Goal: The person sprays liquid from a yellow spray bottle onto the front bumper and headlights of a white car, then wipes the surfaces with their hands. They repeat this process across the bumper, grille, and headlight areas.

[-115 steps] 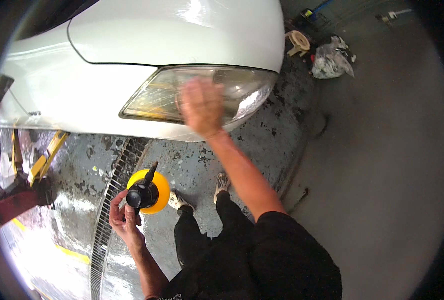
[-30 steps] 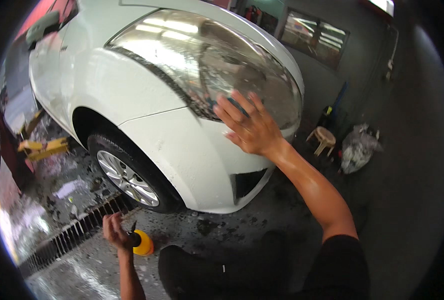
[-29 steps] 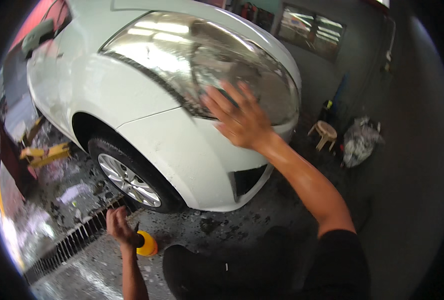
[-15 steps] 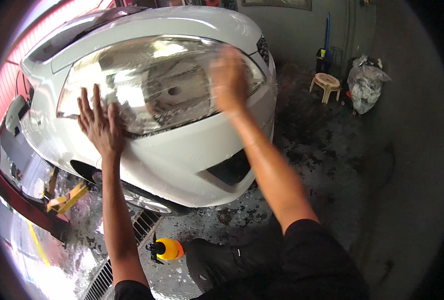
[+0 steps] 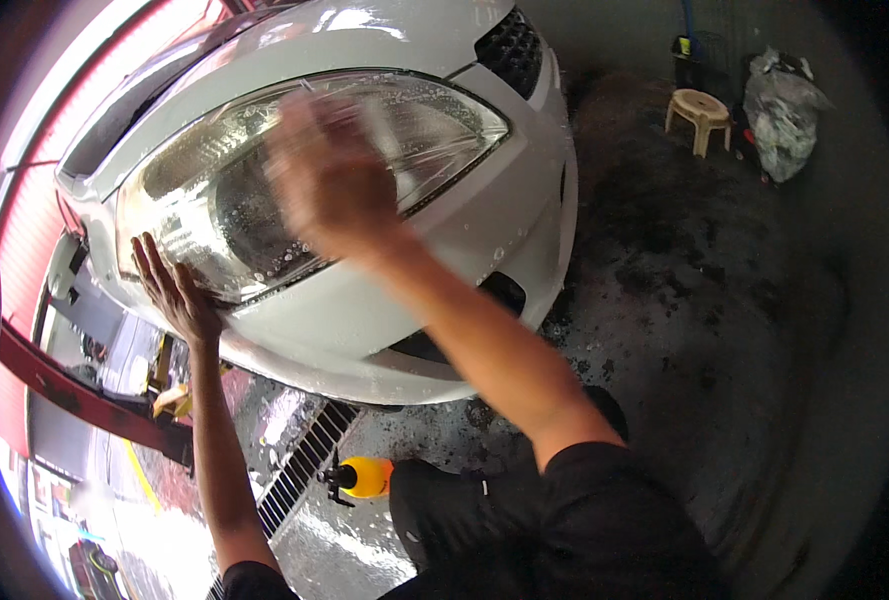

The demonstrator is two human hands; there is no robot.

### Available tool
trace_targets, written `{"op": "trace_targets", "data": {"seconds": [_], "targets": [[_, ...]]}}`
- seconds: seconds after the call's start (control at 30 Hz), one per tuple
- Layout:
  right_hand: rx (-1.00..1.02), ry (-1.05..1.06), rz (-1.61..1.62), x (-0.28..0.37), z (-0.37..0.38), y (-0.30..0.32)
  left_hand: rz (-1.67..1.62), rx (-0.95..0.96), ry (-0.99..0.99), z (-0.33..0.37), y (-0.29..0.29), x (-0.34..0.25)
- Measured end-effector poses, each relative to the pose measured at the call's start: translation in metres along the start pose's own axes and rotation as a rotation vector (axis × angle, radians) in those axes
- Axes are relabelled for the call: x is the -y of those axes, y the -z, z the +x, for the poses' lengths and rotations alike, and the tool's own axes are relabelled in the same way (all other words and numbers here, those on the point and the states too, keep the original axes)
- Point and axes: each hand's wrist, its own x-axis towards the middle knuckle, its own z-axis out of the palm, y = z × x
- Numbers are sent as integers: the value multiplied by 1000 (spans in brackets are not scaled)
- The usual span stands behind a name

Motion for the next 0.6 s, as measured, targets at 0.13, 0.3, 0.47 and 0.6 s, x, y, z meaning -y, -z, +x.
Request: {"op": "trace_targets", "data": {"seconds": [0.13, 0.3, 0.47, 0.6], "targets": [[51, 238, -40, 3, 3, -7, 24, 13, -17, 5, 12, 3], [-99, -274, -100, -127, -34, 43, 19, -22, -1, 4, 12, -1], [145, -35, -189, 36, -56, -1, -11, -12, 8, 5, 3, -4], [168, 64, -186, 3, -65, 17, 9, -14, 20, 4, 9, 1]]}}
